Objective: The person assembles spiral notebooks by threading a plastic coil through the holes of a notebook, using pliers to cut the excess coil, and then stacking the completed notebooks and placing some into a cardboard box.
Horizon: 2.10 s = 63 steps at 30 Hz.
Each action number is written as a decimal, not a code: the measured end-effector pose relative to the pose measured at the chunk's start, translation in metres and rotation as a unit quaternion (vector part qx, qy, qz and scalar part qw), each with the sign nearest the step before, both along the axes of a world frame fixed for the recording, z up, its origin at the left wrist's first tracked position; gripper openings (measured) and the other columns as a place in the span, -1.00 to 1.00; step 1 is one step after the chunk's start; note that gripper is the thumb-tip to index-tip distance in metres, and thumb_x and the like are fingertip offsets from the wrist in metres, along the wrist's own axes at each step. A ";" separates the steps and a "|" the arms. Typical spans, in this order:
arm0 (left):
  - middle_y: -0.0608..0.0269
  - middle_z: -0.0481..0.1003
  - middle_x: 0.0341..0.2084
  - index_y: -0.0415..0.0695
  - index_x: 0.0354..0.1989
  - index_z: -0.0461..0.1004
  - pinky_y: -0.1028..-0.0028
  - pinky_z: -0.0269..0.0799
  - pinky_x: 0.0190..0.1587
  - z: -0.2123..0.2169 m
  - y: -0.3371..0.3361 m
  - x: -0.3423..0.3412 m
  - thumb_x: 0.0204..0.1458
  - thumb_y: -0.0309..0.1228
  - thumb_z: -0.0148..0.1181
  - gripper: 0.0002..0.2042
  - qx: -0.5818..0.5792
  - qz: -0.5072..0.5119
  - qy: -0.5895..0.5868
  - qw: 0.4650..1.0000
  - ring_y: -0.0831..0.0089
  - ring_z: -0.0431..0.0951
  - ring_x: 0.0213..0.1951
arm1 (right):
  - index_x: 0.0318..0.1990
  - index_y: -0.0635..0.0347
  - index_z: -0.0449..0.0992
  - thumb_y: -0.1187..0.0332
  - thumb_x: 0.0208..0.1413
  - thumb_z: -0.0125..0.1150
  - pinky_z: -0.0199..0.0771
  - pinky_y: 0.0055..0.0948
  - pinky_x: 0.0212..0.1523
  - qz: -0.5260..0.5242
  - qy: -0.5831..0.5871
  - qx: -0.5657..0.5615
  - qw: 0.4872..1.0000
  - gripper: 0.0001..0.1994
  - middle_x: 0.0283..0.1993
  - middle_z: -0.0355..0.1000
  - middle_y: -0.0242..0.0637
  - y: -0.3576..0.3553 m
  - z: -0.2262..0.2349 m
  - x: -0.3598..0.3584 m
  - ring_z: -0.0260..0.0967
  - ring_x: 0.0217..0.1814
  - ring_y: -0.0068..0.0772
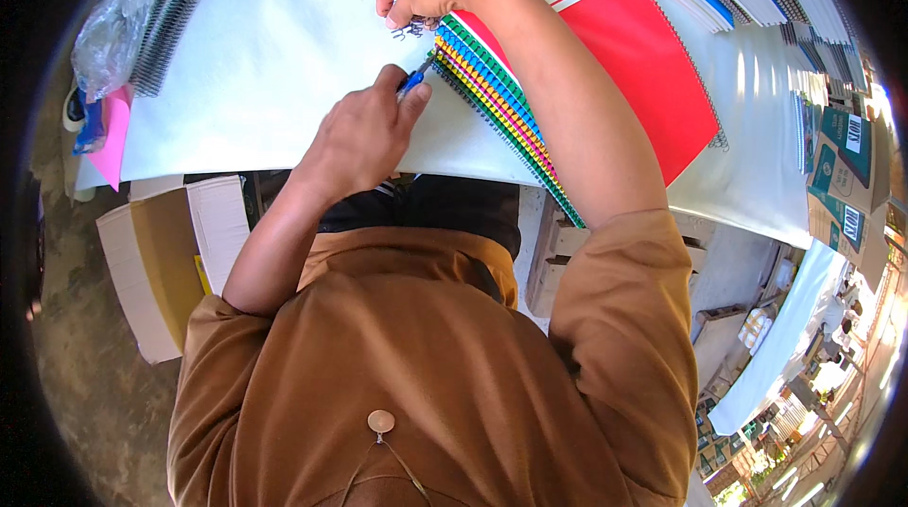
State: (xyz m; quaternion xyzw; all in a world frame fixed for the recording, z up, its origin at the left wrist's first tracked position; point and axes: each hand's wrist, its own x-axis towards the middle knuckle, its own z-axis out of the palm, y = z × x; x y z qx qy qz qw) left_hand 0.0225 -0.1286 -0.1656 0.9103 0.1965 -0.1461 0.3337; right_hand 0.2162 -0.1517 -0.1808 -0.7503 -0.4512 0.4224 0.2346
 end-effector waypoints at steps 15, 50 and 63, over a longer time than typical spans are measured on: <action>-0.03 0.39 -0.31 -0.29 0.02 0.26 -0.14 0.34 -0.05 -0.035 0.019 -0.013 0.20 0.06 -0.40 -0.40 -0.846 0.131 0.080 0.511 -0.01 0.49 -0.17 | -0.27 0.39 0.53 0.47 -0.23 0.26 0.41 -0.47 -0.47 0.056 -0.029 0.012 0.998 -0.72 -0.48 0.50 -0.18 -0.002 0.006 0.003 0.41 -0.49 -0.44; -0.02 0.42 -0.24 -0.30 0.04 0.24 -0.16 0.31 -0.03 -0.066 0.029 -0.013 0.21 0.05 -0.45 -0.39 -0.875 0.117 0.098 0.459 0.00 0.46 -0.08 | -0.32 0.35 0.55 0.53 -0.26 0.25 0.41 -0.44 -0.51 0.031 -0.010 0.029 0.999 -0.76 -0.48 0.50 -0.19 0.004 -0.001 -0.002 0.41 -0.52 -0.43; 0.02 0.39 -0.27 -0.29 0.07 0.21 -0.19 0.27 -0.01 -0.045 0.026 -0.013 0.20 0.04 -0.41 -0.40 -0.838 0.151 0.094 0.515 0.01 0.44 -0.07 | -0.31 0.37 0.56 0.53 -0.28 0.25 0.43 -0.43 -0.50 0.061 -0.021 0.039 0.997 -0.74 -0.48 0.51 -0.16 0.005 -0.007 0.005 0.41 -0.53 -0.43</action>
